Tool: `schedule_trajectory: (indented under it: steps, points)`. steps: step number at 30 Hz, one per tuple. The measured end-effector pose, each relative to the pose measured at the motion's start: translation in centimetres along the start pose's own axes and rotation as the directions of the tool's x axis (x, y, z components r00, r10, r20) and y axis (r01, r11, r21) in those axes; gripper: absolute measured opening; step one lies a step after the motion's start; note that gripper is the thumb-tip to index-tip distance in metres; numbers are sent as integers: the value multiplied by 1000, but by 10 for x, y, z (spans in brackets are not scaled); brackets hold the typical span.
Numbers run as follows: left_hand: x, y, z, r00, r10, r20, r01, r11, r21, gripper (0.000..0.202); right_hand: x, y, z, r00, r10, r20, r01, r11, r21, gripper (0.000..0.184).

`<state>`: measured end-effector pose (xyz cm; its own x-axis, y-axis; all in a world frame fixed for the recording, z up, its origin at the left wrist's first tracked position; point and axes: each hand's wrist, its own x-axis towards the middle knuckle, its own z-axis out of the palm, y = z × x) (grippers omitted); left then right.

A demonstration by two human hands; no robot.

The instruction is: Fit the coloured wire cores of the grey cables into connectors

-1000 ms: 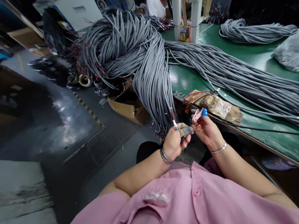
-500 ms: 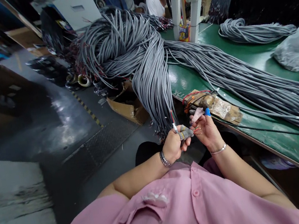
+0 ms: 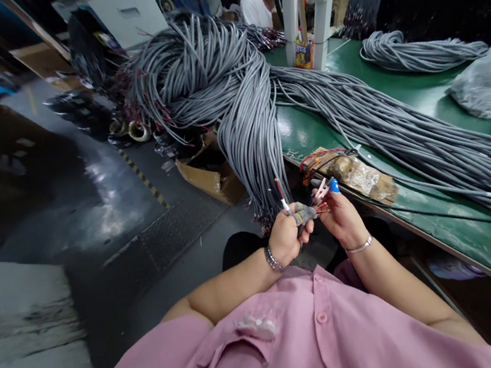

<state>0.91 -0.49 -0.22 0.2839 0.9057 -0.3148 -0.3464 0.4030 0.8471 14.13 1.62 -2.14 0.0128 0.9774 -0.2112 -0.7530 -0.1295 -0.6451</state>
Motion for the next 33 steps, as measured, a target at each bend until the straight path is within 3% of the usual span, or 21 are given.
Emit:
schedule_trajectory:
  steps: [13,17,21,24,29,33]
  points:
    - [2,-3,3,1000,1,-10,-1,1000,22,31,2,4,3,999,27,-30,-26,998,60,28]
    - [-3,-2,-1,999,44,3,-44,997,60,30,-3,1,0,998,49,50,-53,995,80,38]
    - [-10,-4,-11,998,70,-1,-69,983,172,33,-11,-5,-9,974,174,145,-156,980,-127,50]
    - [-12,-8,-18,998,70,0,-68,972,226,33,-20,-8,-13,958,219,186,-136,915,-380,41]
    - [-11,-12,-21,998,61,32,-67,965,254,30,-31,0,-8,984,23,178,77,842,-534,15]
    - [-11,-12,-20,998,39,50,-51,966,255,29,-29,12,-7,998,-64,16,64,887,-457,13]
